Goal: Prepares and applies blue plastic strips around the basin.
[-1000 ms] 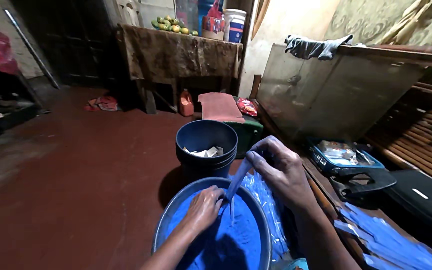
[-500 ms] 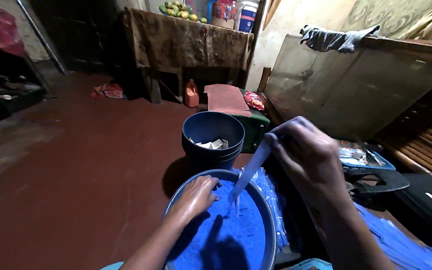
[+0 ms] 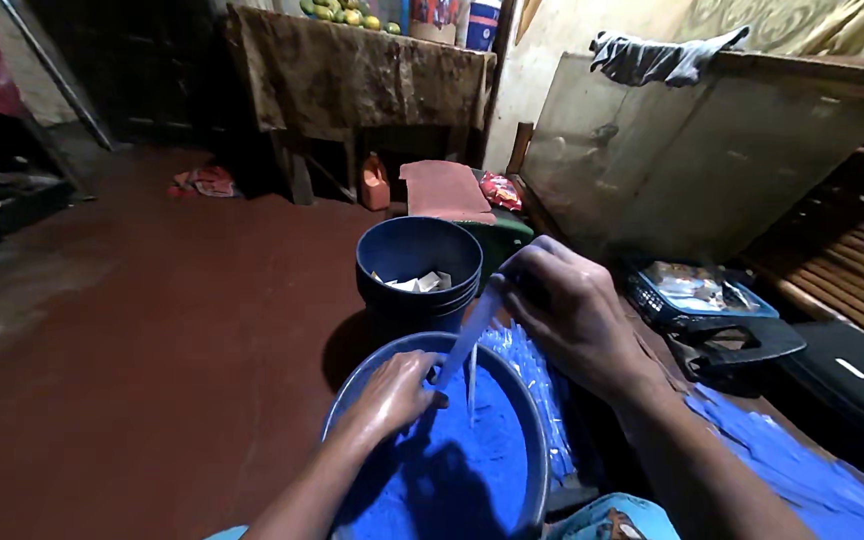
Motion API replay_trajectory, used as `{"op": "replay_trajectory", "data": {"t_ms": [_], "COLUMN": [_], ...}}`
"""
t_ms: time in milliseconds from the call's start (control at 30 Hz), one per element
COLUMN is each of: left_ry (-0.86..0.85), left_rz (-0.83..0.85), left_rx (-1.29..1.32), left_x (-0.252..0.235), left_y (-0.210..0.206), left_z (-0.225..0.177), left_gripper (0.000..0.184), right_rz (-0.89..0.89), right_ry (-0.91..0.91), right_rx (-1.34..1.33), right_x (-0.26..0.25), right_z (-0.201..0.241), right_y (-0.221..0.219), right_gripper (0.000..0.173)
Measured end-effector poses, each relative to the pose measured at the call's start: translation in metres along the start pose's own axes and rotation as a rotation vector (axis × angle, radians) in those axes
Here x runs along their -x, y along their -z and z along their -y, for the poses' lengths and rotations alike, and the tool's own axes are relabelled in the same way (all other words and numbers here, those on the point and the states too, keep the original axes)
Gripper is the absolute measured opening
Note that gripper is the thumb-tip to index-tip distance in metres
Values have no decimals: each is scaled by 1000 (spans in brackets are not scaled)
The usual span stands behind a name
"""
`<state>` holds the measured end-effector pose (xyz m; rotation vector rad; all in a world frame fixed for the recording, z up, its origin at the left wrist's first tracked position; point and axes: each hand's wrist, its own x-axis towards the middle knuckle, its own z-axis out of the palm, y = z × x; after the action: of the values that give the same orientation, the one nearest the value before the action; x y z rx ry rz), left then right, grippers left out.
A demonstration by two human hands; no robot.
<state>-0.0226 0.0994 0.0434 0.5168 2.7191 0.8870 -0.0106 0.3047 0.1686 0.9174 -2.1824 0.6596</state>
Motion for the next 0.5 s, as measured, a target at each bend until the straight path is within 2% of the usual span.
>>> {"op": "replay_trajectory", "data": {"t_ms": [133,267,333,500], "left_ry": [-89,-181,-233,-189], "left_rz": [-100,-187,-228,-86], "left_rx": [-1,-4,-23,-80], "left_x": [-3,-5,-6,-11], "left_y": [-9,-18,-25,-22], "left_z": [-8,-4,-1,9], "left_gripper": [22,17,16,25], "right_rz": [6,-35,-74,-265], "right_ry": [-8,-128,-254,-744], "right_rx": [-31,20,2,-204], "right_x": [7,27,46,113], "right_z": [-3,-26,-40,-90], "right_y": [17,36,41,74], "right_gripper": [9,10,11,19]}}
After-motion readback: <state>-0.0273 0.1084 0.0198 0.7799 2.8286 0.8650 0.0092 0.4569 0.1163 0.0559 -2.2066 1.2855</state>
